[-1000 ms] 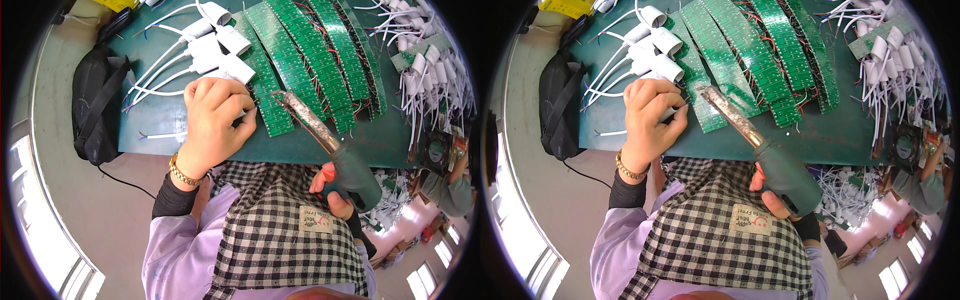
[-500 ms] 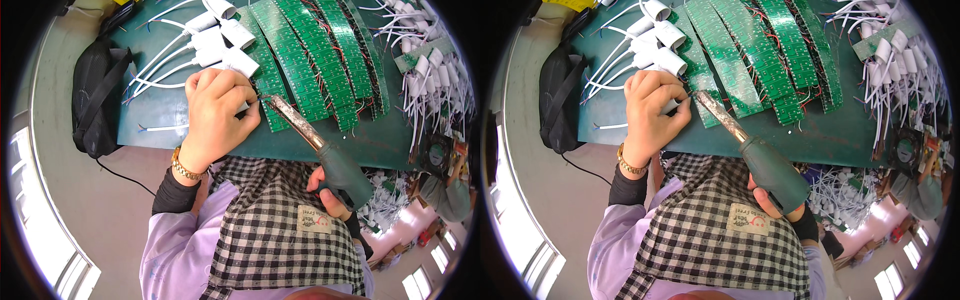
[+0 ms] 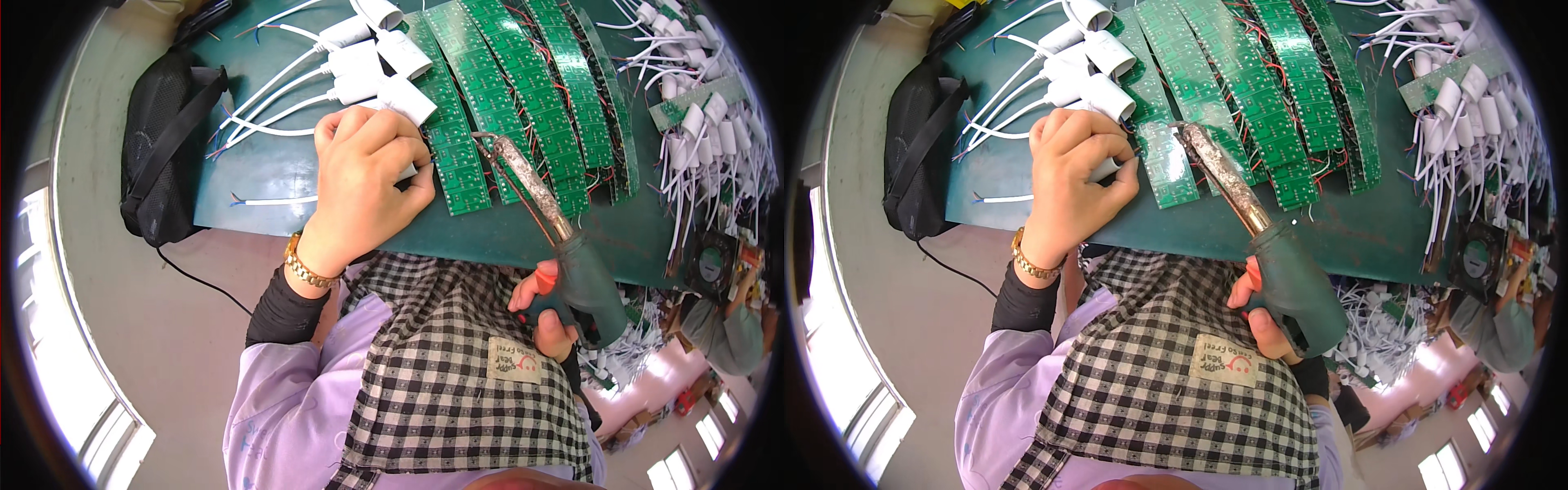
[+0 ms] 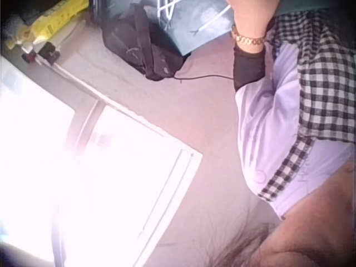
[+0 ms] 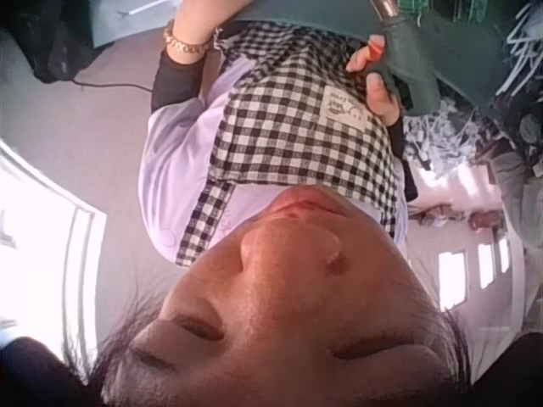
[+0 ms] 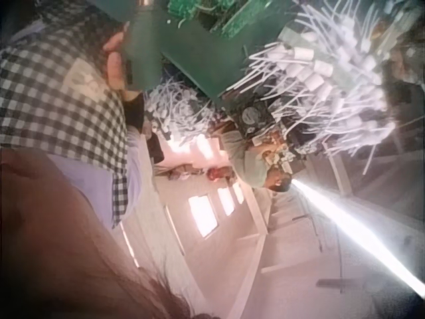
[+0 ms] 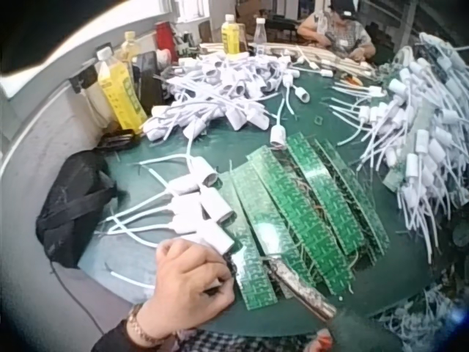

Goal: The person solders wires with plastic housings to green circuit boards, connecting electronic components at an assembly station using a soldering iron.

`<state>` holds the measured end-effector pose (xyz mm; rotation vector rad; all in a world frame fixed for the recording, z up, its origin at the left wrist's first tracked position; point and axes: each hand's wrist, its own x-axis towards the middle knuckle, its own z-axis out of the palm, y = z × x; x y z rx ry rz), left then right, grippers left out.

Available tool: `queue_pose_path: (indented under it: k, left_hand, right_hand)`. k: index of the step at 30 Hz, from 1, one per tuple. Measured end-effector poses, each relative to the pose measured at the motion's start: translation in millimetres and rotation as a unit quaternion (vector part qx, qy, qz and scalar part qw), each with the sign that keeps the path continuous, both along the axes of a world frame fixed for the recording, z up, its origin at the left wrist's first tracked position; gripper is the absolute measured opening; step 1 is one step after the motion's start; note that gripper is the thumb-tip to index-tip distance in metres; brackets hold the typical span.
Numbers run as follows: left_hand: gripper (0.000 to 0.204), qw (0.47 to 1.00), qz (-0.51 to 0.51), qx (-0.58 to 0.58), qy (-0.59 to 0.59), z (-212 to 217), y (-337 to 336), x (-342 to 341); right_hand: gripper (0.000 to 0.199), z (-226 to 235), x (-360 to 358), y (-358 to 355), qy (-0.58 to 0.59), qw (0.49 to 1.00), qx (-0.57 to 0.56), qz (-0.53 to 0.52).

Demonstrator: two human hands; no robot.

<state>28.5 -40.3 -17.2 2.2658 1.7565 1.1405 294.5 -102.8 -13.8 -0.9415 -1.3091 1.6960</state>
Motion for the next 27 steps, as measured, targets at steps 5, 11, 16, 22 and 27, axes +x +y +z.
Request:
queue_pose_path:
  k: [5,11,16,22,27]
  left_hand:
    - [0.017,1.000,0.005,-0.001,0.000,0.0,-2.3,-1.4]
    - [0.022,0.999,-0.006,-0.018,0.031,1.7,-6.7,-3.0]
    - [0.037,0.998,0.040,-0.038,0.000,15.4,-29.0,-6.7]
    - [0.027,0.963,0.078,-0.201,0.161,45.2,-40.5,-13.1]
    - [0.032,0.978,-0.078,0.031,0.192,59.0,7.7,-4.8]
  right_hand:
    - [0.059,2.0,-3.1,7.7,0.026,0.999,0.001,-0.033]
    - [0.061,0.7,3.1,29.4,0.112,0.987,0.034,-0.107]
    - [0.060,-1.3,14.8,43.1,0.152,0.977,0.070,-0.135]
    - [0.057,-15.0,17.6,50.2,0.208,0.962,0.084,-0.158]
    - [0.056,-17.6,20.1,50.2,0.240,0.951,0.094,-0.172]
